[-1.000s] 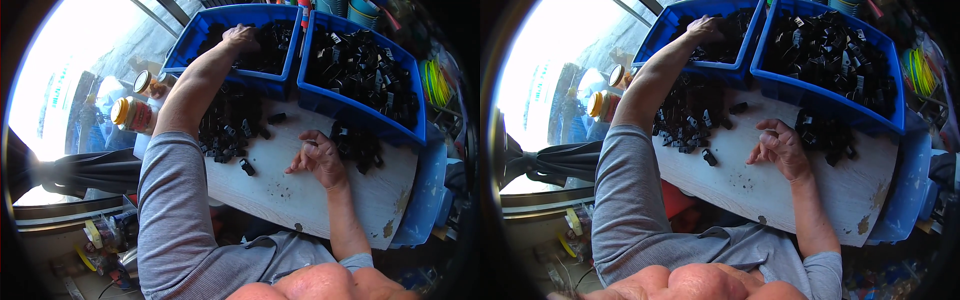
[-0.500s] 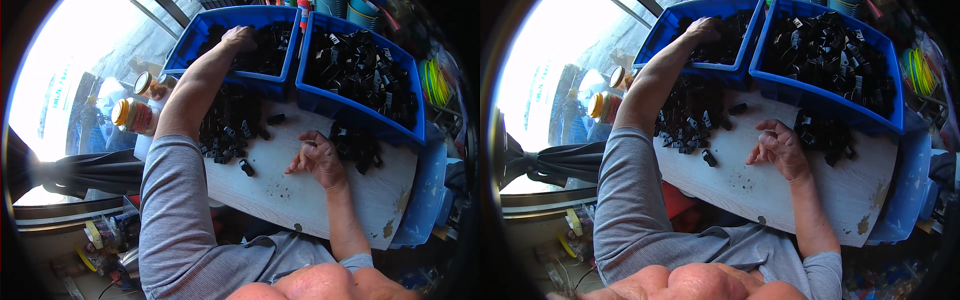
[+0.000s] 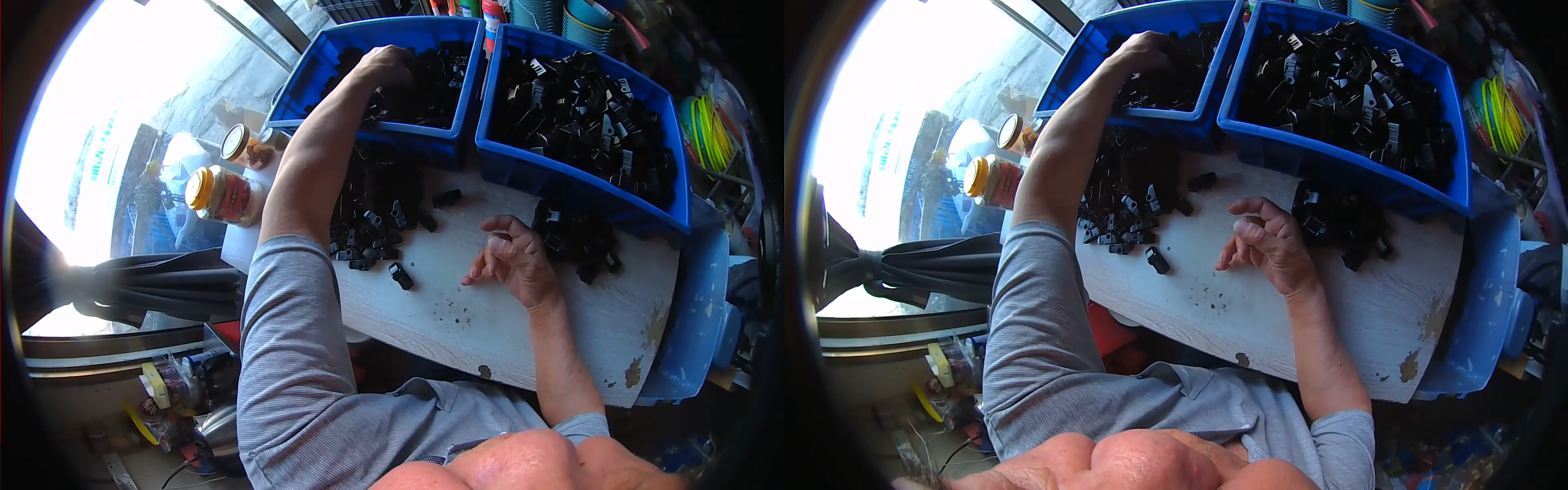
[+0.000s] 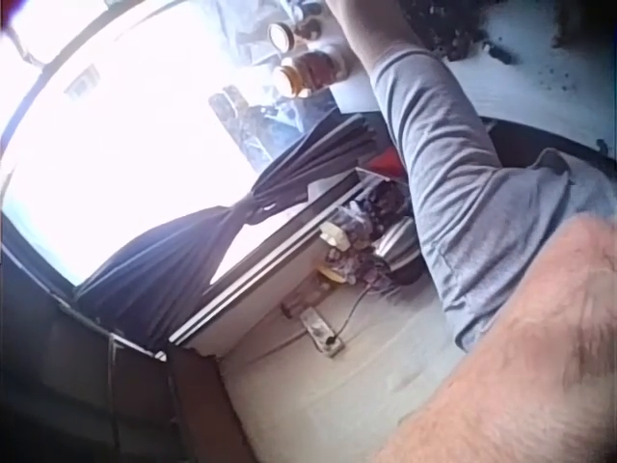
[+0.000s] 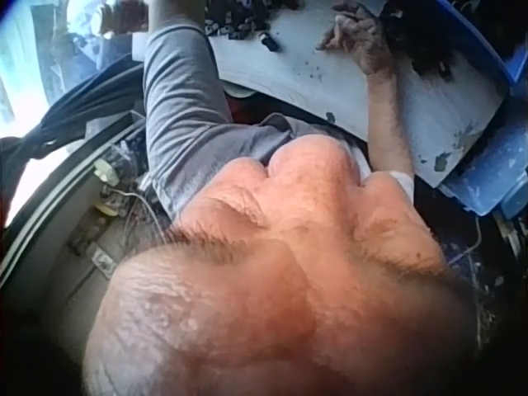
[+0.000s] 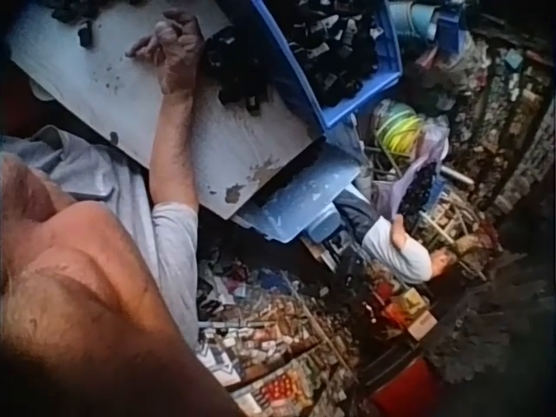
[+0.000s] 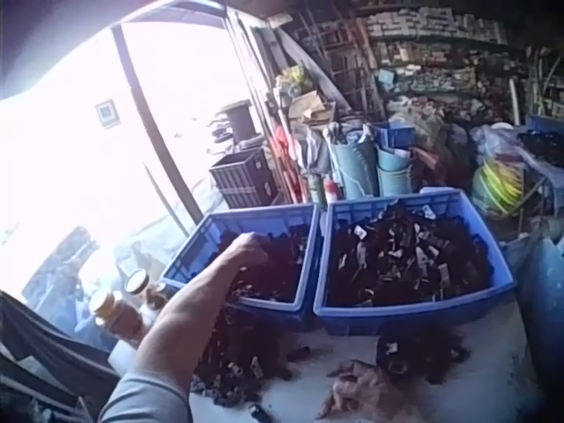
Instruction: Assembling small black plastic components at a workbench by hand.
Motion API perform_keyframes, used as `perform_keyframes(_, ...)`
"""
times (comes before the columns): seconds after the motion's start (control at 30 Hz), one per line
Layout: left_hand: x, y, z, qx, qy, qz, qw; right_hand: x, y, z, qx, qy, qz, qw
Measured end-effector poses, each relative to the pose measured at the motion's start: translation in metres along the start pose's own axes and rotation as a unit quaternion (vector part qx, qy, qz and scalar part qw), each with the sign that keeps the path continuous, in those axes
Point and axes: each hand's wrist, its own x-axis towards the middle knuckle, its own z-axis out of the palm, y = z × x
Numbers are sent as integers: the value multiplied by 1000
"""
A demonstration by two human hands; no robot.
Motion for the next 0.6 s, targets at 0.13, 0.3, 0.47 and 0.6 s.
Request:
perform_keyframes(0.13,-8,11,-5,-84,19,-2,996,-3,-3,0,-25,17,0,1000)
perform_keyframes(0.3,-37,12,-19,-210,58,6,976,-3,-4,2,-11,20,6,1000)
perform_keyframes(0.47,-80,12,-27,-362,164,3,918,-2,-3,1,2,17,14,1000)
perform_keyframes(0.6,-127,21,-26,-429,273,14,861,-3,-4,-1,-19,33,3,999)
